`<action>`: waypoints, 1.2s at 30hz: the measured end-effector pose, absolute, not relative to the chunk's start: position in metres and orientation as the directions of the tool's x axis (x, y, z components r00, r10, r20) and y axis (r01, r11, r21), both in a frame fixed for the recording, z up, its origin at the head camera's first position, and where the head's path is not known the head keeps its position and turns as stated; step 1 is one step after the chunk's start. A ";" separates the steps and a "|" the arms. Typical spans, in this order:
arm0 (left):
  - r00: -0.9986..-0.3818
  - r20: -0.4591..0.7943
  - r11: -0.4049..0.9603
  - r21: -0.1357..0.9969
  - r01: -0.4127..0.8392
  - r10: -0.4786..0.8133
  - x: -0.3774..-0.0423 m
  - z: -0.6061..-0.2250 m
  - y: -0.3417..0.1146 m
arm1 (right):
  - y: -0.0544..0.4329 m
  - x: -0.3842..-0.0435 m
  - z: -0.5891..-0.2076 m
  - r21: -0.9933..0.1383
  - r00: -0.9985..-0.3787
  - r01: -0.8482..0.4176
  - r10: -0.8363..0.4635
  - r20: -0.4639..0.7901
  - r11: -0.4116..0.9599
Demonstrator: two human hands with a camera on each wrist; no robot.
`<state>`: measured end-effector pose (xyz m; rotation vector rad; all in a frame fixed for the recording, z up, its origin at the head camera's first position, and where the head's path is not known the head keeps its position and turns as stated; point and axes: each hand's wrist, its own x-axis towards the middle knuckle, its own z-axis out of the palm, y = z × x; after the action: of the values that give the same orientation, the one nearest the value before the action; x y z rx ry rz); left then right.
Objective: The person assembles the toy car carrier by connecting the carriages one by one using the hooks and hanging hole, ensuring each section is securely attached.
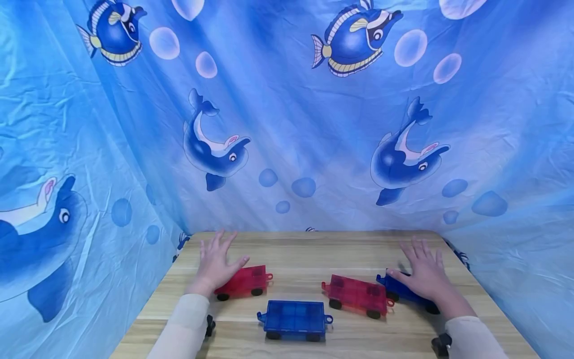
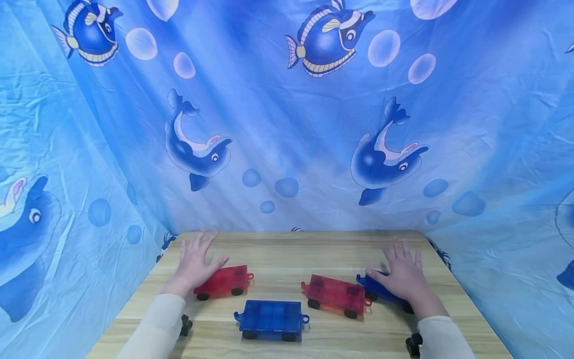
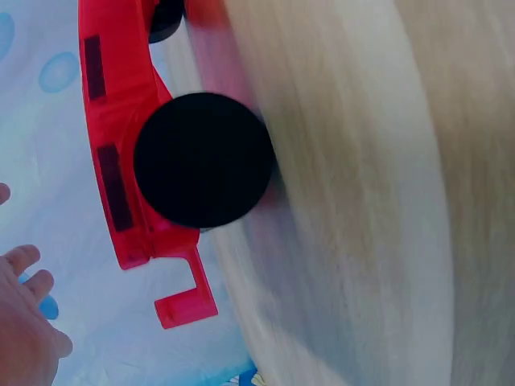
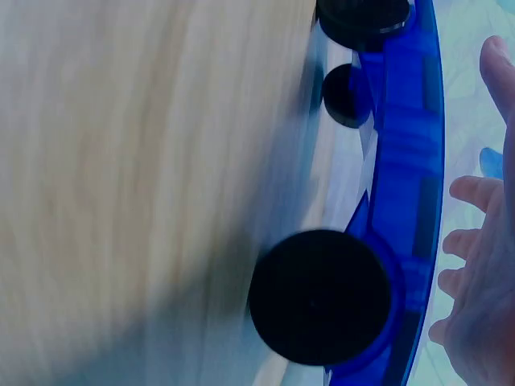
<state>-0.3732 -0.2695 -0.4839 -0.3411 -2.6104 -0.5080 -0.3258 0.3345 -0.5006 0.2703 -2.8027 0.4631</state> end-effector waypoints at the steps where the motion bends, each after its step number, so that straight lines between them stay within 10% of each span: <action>1: -0.866 0.476 0.899 0.299 0.321 0.151 -0.372 -0.483 -0.268 | 0.333 -0.325 -0.500 -0.288 -0.942 -0.228 -0.136 0.308 0.930; 36: -0.910 0.358 0.845 0.402 0.354 0.210 -0.347 -0.487 -0.251 | 0.275 -0.321 -0.500 -0.398 -0.906 -0.357 -0.209 0.369 0.845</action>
<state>-0.3472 -0.2509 -0.4874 -0.4268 -2.7216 -0.6767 -0.3212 0.2752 -0.4998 0.4276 -2.7100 0.6729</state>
